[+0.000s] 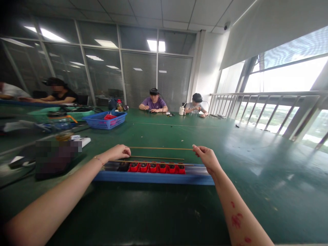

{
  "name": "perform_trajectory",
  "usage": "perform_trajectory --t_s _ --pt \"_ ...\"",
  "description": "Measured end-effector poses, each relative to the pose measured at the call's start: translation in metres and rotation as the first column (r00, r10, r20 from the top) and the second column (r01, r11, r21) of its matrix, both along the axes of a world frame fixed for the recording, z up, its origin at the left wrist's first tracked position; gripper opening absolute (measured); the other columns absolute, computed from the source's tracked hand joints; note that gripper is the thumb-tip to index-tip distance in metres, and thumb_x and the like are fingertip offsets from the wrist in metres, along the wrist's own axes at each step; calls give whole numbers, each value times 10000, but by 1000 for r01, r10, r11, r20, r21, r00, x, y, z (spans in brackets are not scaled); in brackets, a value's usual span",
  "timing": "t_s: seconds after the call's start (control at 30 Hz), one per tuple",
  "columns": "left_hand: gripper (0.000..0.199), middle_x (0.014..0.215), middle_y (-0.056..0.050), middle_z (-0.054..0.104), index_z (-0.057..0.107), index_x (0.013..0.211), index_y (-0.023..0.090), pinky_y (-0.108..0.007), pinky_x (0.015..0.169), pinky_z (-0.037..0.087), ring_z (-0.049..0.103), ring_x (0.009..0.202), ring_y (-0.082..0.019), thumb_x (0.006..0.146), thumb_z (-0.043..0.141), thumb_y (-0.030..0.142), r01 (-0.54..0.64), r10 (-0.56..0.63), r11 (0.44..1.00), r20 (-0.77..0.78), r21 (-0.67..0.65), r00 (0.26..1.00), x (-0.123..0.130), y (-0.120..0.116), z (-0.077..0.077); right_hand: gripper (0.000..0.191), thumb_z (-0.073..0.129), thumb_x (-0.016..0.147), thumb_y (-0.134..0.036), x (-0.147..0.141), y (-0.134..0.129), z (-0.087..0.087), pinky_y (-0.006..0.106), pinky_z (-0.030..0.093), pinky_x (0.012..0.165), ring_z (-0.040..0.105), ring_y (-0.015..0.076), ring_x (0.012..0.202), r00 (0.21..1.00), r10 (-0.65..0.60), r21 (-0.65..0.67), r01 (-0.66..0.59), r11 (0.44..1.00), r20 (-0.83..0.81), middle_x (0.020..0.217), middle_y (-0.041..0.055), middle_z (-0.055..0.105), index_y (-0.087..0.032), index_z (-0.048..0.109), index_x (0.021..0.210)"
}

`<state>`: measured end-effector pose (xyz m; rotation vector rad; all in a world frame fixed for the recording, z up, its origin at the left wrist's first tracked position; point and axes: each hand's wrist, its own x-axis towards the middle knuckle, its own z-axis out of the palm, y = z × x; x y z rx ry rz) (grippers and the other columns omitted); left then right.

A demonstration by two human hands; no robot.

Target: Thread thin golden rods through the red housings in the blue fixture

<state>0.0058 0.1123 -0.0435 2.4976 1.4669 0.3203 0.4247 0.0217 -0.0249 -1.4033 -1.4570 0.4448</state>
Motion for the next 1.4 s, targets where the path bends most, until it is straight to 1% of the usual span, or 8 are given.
perform_trajectory --t_s 0.13,0.3,0.67,0.83,1.0,1.1,1.27,1.4 --pt "201 765 0 696 669 747 222 -192 651 430 625 714 -150 666 546 359 -4 4 1000 15 -6 1000 0 -1 0 504 470 701 -612 11 22 -3 243 384 545 488 131 532 997 -37 -39 39 998 66 527 10 549 -137 637 665" --pt "266 828 -20 685 647 803 214 -216 676 426 615 773 -168 734 463 393 -55 49 995 67 82 997 2 -10 9 538 420 730 -603 2 49 -16 235 405 522 526 142 559 972 45 -121 -18 992 231 579 33 597 -123 663 743" --pt "329 826 5 655 654 800 243 -204 641 392 580 747 -156 736 450 493 -21 14 993 57 117 998 -10 -73 66 266 652 585 -457 -19 69 -15 221 397 547 558 146 587 778 350 -272 -237 933 522 606 -1 648 -196 677 630" --pt "278 702 23 625 657 784 258 -196 530 349 551 622 -135 692 512 477 16 -16 1000 -5 19 1000 -5 -96 71 152 616 649 -344 -23 76 -27 234 432 626 585 154 652 723 356 -274 -235 933 593 680 7 671 -219 687 698" --pt "251 634 28 638 652 743 239 -197 518 363 568 582 -135 699 500 435 25 -19 992 50 -120 999 3 -96 65 158 578 677 -309 -21 76 -35 241 441 642 593 159 668 686 388 -291 -259 921 616 704 12 676 -221 694 738" --pt "254 635 28 649 654 727 236 -202 527 378 580 595 -147 680 512 440 9 0 992 76 -124 997 3 -96 66 173 573 682 -326 -20 76 -35 242 442 647 593 164 675 680 405 -299 -276 913 611 710 13 678 -224 698 745" --pt "291 678 29 661 664 761 245 -200 548 378 581 631 -153 685 502 475 -32 29 998 45 54 999 -8 -91 87 182 584 673 -353 -20 76 -35 247 437 627 589 172 662 705 396 -298 -266 917 588 698 13 678 -227 699 735" --pt "300 757 15 659 666 785 245 -200 579 380 576 677 -157 680 512 480 -32 36 978 -15 208 999 -16 -68 104 232 520 742 -363 -16 76 -35 249 444 629 602 174 677 743 387 -299 -259 919 546 711 26 684 -202 686 756"
